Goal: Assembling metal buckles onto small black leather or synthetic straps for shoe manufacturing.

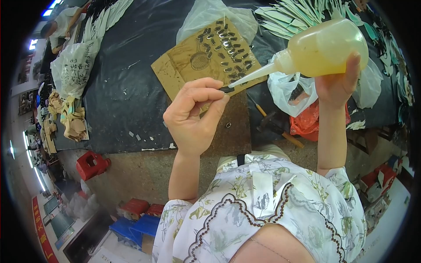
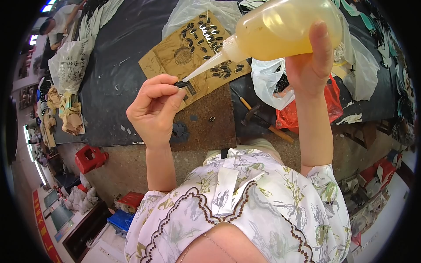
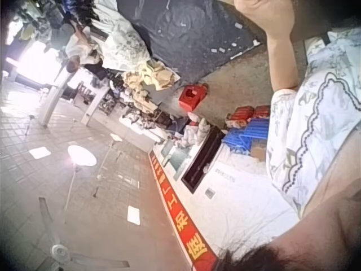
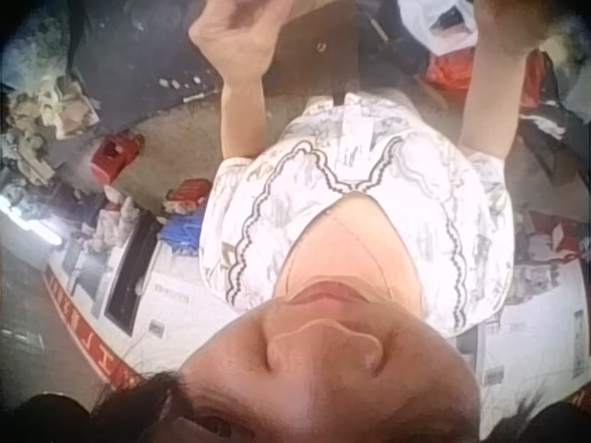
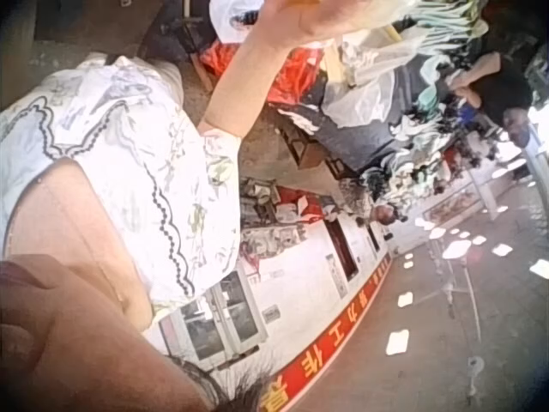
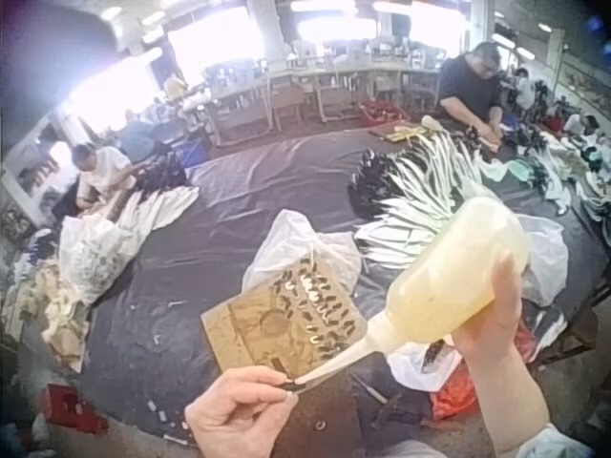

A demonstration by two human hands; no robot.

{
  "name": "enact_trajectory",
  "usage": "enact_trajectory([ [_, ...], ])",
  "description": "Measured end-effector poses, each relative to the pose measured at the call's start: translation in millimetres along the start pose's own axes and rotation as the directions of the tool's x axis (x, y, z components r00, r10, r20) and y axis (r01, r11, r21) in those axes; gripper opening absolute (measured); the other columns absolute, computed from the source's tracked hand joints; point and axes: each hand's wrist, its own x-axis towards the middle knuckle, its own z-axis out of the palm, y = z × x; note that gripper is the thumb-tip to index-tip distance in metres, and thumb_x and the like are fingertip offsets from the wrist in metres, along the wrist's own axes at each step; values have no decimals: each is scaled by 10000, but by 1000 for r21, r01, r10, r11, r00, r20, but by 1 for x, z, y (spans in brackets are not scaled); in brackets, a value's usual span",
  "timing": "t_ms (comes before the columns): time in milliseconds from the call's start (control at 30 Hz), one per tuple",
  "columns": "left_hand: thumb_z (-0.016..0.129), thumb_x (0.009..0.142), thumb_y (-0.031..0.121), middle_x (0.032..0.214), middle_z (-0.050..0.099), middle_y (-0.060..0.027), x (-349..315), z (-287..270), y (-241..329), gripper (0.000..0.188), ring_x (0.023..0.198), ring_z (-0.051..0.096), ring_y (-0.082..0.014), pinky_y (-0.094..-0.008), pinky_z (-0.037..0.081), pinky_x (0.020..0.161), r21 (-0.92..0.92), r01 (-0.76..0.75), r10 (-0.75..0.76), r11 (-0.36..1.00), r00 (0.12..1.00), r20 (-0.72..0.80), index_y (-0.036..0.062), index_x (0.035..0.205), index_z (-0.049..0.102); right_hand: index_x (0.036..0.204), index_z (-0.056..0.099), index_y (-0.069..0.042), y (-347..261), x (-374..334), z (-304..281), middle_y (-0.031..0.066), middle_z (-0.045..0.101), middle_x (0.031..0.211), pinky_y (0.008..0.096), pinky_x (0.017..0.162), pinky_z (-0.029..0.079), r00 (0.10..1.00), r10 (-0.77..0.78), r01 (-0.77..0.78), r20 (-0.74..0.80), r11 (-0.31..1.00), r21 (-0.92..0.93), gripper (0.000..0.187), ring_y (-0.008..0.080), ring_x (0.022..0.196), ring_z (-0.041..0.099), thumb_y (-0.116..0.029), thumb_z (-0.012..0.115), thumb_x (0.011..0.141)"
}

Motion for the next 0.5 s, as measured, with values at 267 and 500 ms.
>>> enact_trajectory([
  [267, 645, 702, -131, 923, 609, -114, 15, -1, 13, 154, 809, 585, -118, -215, 506, 686, 17, -21, 21, 1000, 999, -39, -42, 825, 613, 1186, 485, -43, -20, 7, 20, 66, 560, 1123, 385, 930, 406, 995, 88, -92, 52, 992, 85, 467, 206, 1066, 530, -364, 565, 857],
  [500, 629, 801, 17, 757, 620, -63, -8, -45, -137, 69, 652, 585, -110, -228, 495, 623, -271, 494, -555, 826, 796, -242, -32, 836, 595, 1227, 431, -64, 10, -21, -26, 65, 522, 1150, 373, 959, 385, 946, 254, -207, -201, 952, 226, 532, 199, 1097, 494, -342, 628, 819],
])
